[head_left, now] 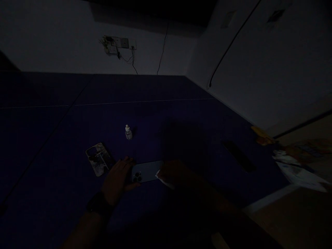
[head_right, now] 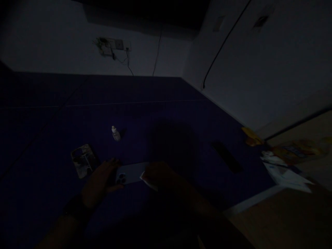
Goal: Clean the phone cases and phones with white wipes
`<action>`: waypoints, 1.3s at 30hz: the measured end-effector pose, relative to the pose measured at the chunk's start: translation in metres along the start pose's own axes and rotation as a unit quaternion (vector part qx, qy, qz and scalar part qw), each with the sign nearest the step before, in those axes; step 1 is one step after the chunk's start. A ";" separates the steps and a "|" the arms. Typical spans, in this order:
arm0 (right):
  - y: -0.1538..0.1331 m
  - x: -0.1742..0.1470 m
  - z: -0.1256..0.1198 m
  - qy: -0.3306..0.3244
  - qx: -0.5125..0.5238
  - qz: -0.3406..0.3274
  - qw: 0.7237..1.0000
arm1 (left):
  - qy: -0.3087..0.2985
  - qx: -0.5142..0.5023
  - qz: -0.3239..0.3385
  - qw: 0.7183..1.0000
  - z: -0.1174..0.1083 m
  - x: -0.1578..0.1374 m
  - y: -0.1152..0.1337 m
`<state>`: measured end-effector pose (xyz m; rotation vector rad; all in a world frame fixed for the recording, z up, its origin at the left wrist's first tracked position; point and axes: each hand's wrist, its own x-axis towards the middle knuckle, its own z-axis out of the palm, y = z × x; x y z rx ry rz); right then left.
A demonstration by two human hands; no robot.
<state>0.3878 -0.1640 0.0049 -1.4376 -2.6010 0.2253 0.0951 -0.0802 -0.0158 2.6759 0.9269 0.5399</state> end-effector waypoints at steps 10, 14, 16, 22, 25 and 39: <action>0.017 0.022 -0.017 -0.006 -0.016 0.061 0.998 | 0.000 0.005 0.003 1.000 0.000 0.000 0.000; 0.008 0.001 -0.009 -0.007 -0.007 0.024 1.000 | 0.004 0.009 0.008 1.000 0.003 0.000 -0.002; 0.005 -0.007 -0.005 -0.009 0.005 0.001 1.000 | 0.001 0.007 0.009 1.000 0.004 -0.001 -0.003; 0.016 0.011 -0.009 0.022 -0.013 0.096 0.995 | -0.003 0.000 -0.001 1.000 0.005 -0.001 -0.004; 0.018 0.014 -0.008 0.039 -0.005 0.102 0.994 | -0.003 -0.007 -0.001 1.000 0.004 -0.001 -0.004; 0.018 -0.014 0.011 0.061 0.053 0.123 0.989 | -0.004 -0.033 -0.011 0.999 0.005 -0.001 -0.001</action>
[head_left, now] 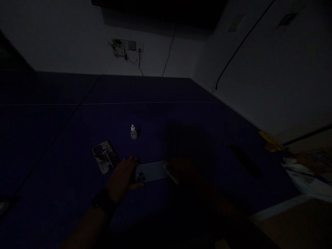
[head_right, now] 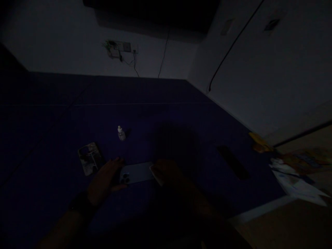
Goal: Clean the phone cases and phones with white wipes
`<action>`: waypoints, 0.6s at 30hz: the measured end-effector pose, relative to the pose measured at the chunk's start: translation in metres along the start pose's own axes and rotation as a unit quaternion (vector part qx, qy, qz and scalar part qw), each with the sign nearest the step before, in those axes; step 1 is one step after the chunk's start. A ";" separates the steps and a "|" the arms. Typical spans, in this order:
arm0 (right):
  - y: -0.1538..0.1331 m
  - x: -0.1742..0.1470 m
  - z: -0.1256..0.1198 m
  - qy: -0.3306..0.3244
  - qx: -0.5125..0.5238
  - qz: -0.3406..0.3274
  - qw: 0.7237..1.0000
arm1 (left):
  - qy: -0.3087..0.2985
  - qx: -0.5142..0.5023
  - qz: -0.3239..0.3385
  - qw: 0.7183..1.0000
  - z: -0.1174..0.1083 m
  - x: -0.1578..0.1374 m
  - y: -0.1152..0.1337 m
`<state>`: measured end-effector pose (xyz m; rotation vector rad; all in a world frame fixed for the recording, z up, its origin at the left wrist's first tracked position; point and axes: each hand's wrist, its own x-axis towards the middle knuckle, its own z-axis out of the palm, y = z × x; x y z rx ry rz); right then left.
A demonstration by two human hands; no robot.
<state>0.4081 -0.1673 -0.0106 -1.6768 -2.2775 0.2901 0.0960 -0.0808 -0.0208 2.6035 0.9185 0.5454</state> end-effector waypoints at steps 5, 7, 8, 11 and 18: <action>0.007 0.006 -0.006 -0.034 -0.011 -0.005 0.999 | 0.013 -0.006 -0.004 1.000 -0.001 0.001 0.003; 0.006 -0.001 -0.008 -0.054 0.008 -0.031 0.998 | 0.012 -0.014 -0.007 1.000 -0.002 0.001 0.005; 0.005 -0.004 -0.010 -0.062 0.019 -0.041 0.997 | 0.009 -0.017 -0.009 1.000 -0.003 0.001 0.006; 0.002 -0.011 -0.017 -0.064 0.050 -0.041 0.996 | -0.002 -0.021 -0.017 1.000 -0.005 0.002 0.008; 0.007 0.057 -0.033 0.128 0.100 0.007 0.987 | -0.012 -0.013 -0.024 1.000 -0.007 0.004 0.010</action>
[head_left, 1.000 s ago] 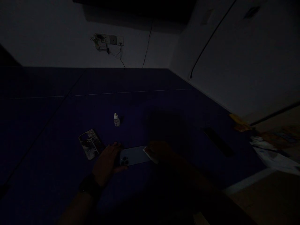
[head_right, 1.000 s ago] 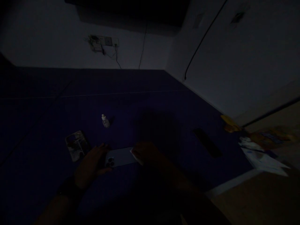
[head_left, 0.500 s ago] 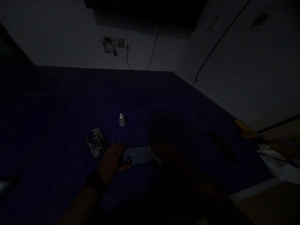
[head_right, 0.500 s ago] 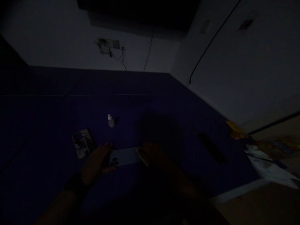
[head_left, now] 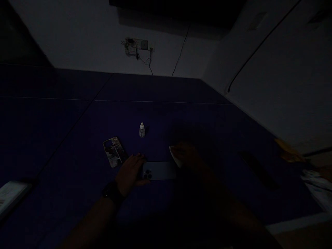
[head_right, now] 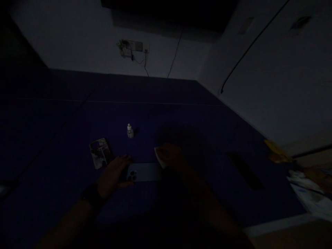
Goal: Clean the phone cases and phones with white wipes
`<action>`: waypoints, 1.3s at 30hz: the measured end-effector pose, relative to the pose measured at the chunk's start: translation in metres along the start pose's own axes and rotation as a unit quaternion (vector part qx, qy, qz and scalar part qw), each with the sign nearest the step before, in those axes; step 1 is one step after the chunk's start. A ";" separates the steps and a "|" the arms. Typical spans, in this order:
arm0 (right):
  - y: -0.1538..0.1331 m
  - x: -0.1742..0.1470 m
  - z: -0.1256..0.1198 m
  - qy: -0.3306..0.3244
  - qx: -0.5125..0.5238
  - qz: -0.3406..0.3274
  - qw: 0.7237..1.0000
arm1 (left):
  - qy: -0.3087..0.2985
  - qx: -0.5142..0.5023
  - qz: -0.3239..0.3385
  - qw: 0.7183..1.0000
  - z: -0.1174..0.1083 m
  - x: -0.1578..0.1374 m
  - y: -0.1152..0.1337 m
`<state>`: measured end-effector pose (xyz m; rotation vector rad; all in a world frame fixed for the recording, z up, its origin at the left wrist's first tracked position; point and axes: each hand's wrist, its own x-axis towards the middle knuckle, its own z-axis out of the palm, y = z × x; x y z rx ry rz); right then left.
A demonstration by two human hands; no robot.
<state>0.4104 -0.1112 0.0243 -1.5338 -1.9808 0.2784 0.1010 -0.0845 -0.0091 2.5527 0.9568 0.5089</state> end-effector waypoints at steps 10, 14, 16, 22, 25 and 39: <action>0.008 0.104 0.057 0.029 -0.098 0.020 0.995 | 0.001 0.001 0.006 1.000 0.005 0.000 -0.004; 0.004 0.091 0.054 0.020 -0.149 0.025 0.988 | 0.006 -0.003 0.004 1.000 0.003 -0.001 -0.001; 0.001 0.082 0.050 0.015 -0.170 0.016 0.985 | 0.005 -0.002 0.003 1.000 0.002 -0.001 0.000; -0.008 0.066 0.055 -0.053 -0.216 -0.043 0.974 | -0.003 0.000 -0.003 1.000 0.003 0.000 -0.002; -0.014 0.063 0.055 -0.039 -0.198 -0.031 0.979 | -0.009 -0.009 -0.005 1.000 0.001 -0.001 -0.001; -0.055 -0.029 0.018 -0.167 -0.057 -0.092 0.980 | 0.138 0.117 -0.265 0.947 -0.061 0.005 -0.014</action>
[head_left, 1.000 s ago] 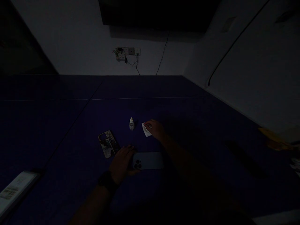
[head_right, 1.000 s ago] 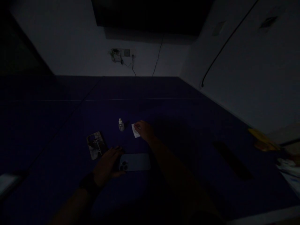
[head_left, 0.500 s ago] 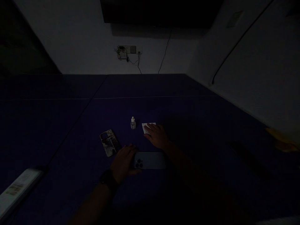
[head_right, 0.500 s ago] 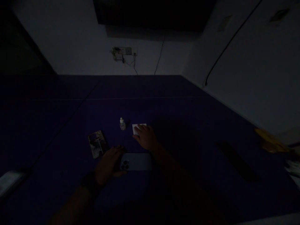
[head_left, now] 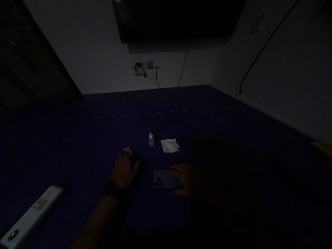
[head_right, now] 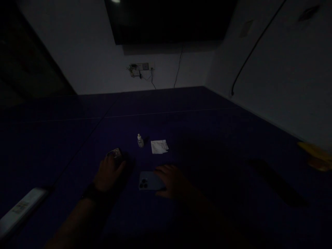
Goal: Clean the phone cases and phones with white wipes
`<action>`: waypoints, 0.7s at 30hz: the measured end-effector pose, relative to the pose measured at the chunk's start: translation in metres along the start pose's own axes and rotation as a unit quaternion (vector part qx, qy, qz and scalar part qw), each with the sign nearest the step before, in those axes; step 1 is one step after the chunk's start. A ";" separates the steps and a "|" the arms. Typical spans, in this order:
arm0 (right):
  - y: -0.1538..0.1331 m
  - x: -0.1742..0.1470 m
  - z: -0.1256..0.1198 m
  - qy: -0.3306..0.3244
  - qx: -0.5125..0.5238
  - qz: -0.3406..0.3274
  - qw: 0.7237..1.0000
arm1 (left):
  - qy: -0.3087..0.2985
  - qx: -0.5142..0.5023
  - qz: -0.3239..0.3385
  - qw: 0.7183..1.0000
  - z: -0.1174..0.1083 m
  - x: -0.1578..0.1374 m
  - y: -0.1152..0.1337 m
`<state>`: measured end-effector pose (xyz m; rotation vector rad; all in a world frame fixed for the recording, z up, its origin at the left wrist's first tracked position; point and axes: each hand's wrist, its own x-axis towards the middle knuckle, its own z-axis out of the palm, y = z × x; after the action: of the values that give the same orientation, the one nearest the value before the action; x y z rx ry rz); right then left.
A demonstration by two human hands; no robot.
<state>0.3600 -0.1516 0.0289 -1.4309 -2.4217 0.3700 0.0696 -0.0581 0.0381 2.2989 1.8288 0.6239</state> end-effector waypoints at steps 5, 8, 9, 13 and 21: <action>0.002 0.008 0.002 -0.024 -0.010 -0.021 0.999 | -0.045 0.084 -0.078 0.992 0.007 0.020 -0.013; 0.000 0.011 0.001 -0.034 -0.014 -0.021 0.999 | -0.080 0.095 -0.110 0.986 0.012 0.024 -0.008; -0.001 0.011 0.000 -0.034 -0.013 -0.022 0.999 | -0.084 0.094 -0.120 0.985 0.013 0.024 -0.006; 0.000 0.012 0.002 -0.025 -0.004 -0.032 0.999 | -0.085 0.076 -0.139 0.984 0.014 0.023 -0.001; 0.004 0.012 0.016 0.035 0.019 -0.020 0.999 | -0.164 -0.105 -0.136 0.971 -0.016 0.021 -0.008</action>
<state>0.3514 -0.1399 0.0139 -1.3554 -2.3711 0.3494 0.0596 -0.0380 0.0548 1.8434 1.7769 0.3507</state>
